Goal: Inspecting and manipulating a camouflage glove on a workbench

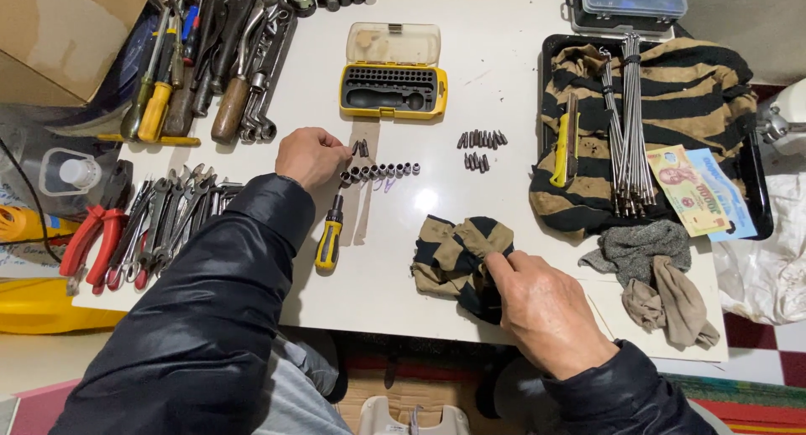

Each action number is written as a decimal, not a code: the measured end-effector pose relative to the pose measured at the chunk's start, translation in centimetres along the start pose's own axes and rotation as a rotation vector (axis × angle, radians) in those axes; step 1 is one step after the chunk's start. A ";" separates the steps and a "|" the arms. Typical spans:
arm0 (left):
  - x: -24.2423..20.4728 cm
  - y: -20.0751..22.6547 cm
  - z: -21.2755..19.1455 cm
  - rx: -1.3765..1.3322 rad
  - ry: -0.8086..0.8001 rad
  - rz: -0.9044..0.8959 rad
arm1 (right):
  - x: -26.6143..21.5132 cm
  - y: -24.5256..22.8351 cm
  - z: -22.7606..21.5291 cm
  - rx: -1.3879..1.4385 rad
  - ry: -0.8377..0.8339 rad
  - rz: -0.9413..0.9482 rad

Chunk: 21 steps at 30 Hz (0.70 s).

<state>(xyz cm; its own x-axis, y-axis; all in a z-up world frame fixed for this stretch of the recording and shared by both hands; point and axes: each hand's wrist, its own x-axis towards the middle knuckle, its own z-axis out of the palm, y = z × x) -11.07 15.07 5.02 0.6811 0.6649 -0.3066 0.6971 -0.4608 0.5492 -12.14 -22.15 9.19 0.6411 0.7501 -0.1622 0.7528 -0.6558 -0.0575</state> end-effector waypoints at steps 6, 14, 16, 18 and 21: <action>0.6 -0.6 0.3 0.015 0.008 0.037 | -0.1 0.1 0.2 -0.021 0.045 -0.022; 3.4 -3.4 1.6 -0.011 0.068 0.108 | -0.1 0.1 -1.1 -0.009 0.062 -0.047; 5.1 -5.0 2.4 -0.018 0.079 0.140 | -0.4 0.1 -1.7 0.046 0.020 -0.061; 7.2 -6.6 3.1 0.027 0.192 0.179 | -0.5 0.0 -2.1 -0.055 -0.002 0.061; 3.6 -4.7 0.1 -0.048 0.221 0.247 | -0.5 0.2 -2.6 -0.078 -0.006 -0.039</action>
<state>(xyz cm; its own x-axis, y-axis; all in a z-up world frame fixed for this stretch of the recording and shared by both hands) -11.89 19.56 1.25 0.7594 0.6505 0.0130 0.5024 -0.5989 0.6236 -11.92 -22.46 11.84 0.6101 0.7744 -0.1676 0.7868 -0.6171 0.0126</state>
